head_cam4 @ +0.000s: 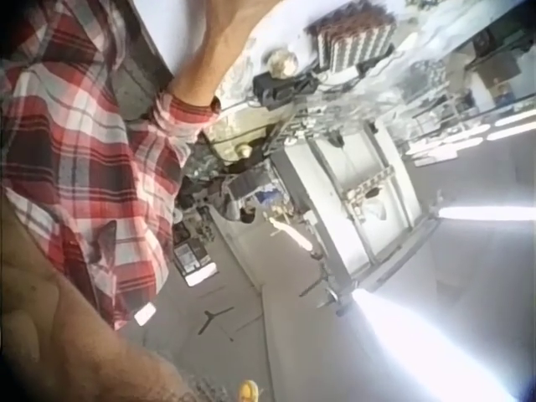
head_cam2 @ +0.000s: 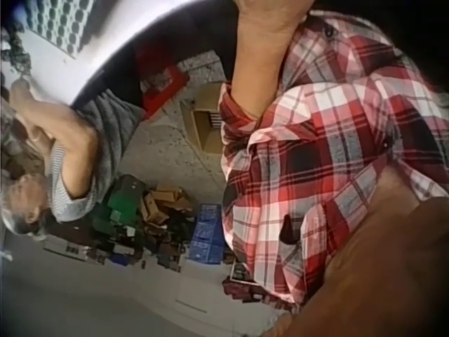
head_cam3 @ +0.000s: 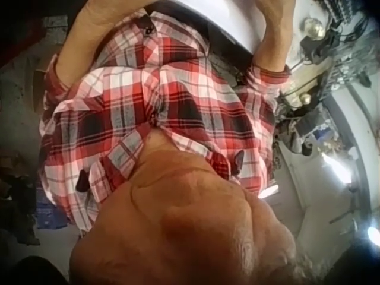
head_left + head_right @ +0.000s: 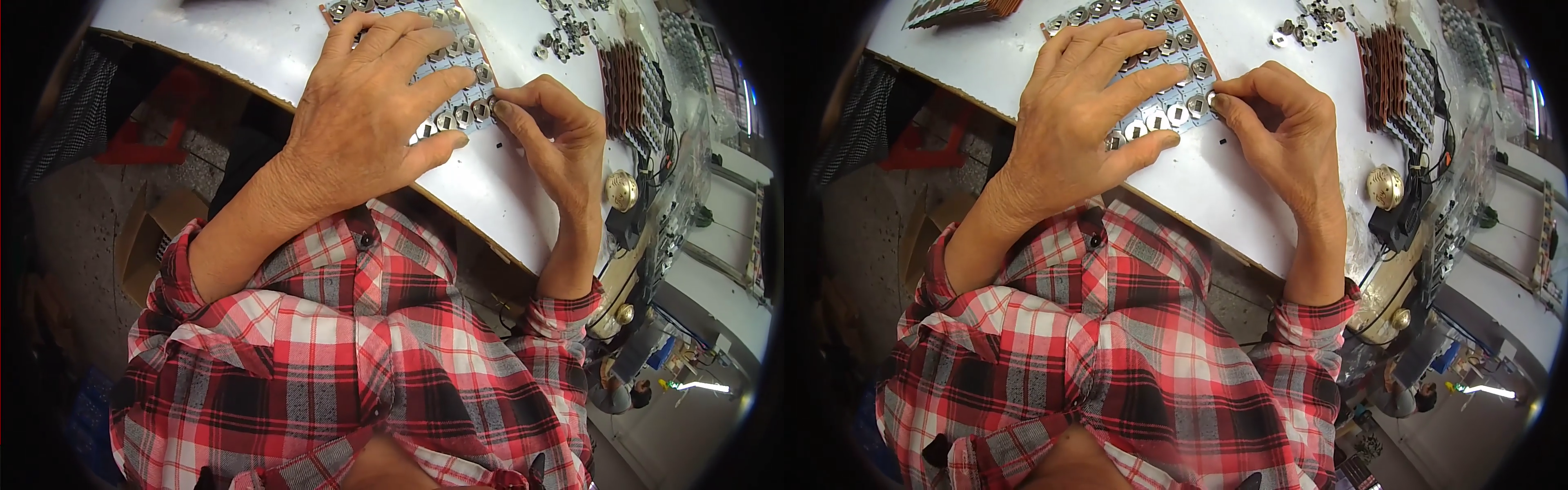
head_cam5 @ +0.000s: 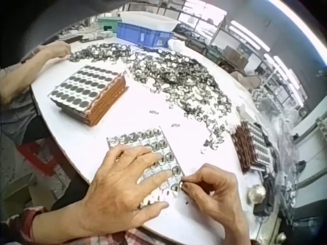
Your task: Placing small circular metal components into a grid-like tray on a factory workbench.
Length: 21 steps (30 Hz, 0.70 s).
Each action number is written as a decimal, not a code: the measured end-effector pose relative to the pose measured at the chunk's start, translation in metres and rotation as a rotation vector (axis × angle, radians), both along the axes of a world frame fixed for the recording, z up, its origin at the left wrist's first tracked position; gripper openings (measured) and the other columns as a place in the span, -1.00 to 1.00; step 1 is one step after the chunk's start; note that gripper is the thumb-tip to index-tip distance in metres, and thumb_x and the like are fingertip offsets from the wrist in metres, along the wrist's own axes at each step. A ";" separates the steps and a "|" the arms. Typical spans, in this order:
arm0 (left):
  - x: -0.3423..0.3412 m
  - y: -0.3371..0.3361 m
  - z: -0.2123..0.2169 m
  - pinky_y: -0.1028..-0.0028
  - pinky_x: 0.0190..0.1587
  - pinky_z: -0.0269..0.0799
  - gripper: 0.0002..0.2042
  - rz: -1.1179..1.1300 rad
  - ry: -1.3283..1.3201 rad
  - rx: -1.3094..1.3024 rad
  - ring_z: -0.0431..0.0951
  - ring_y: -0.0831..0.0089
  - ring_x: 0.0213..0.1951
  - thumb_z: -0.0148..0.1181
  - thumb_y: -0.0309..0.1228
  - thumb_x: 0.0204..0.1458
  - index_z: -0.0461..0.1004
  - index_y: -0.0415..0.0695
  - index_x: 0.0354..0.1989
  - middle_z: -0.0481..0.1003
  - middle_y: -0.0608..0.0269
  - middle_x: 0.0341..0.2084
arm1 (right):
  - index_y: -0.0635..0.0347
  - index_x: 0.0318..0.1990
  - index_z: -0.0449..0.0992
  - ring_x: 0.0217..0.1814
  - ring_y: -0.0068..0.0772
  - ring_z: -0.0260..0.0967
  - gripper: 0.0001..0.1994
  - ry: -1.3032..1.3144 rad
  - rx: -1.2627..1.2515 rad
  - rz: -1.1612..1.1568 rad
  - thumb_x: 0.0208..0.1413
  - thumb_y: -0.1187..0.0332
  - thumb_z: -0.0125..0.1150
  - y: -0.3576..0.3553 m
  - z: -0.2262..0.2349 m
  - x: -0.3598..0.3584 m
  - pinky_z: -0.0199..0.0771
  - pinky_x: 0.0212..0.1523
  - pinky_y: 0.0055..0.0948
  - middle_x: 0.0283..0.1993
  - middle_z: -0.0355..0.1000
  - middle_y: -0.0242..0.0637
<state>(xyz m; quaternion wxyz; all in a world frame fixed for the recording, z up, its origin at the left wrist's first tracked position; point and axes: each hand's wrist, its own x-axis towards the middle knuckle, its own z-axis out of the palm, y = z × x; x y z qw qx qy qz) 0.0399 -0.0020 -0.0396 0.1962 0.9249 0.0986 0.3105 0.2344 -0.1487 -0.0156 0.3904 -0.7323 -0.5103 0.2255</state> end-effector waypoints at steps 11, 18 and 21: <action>0.004 -0.004 -0.018 0.07 0.31 0.26 -0.46 0.036 -0.057 0.010 0.45 0.09 0.25 0.53 -0.27 -0.21 0.66 0.02 0.07 0.54 0.16 0.15 | 0.32 -0.11 0.71 -0.34 -0.74 0.39 -0.86 0.068 0.004 0.093 0.20 0.60 0.35 -0.002 -0.002 0.009 0.33 -0.36 -0.70 -0.29 0.55 -0.46; 0.002 -0.004 -0.010 0.09 0.30 0.27 -0.44 0.024 -0.034 0.052 0.45 0.09 0.25 0.55 -0.27 -0.24 0.64 0.00 0.07 0.54 0.16 0.15 | 0.31 -0.07 0.70 -0.41 -0.76 0.35 -0.83 0.149 -0.060 0.051 0.19 0.57 0.38 -0.001 -0.003 0.012 0.29 -0.42 -0.73 -0.30 0.55 -0.50; 0.003 -0.005 -0.011 0.09 0.28 0.30 -0.40 0.039 -0.059 0.029 0.47 0.08 0.23 0.56 -0.26 -0.27 0.62 -0.06 0.08 0.56 0.15 0.13 | 0.32 0.00 0.67 -0.43 -0.77 0.35 -0.77 0.250 0.011 -0.034 0.19 0.53 0.40 -0.001 0.001 0.006 0.26 -0.49 -0.73 -0.29 0.56 -0.48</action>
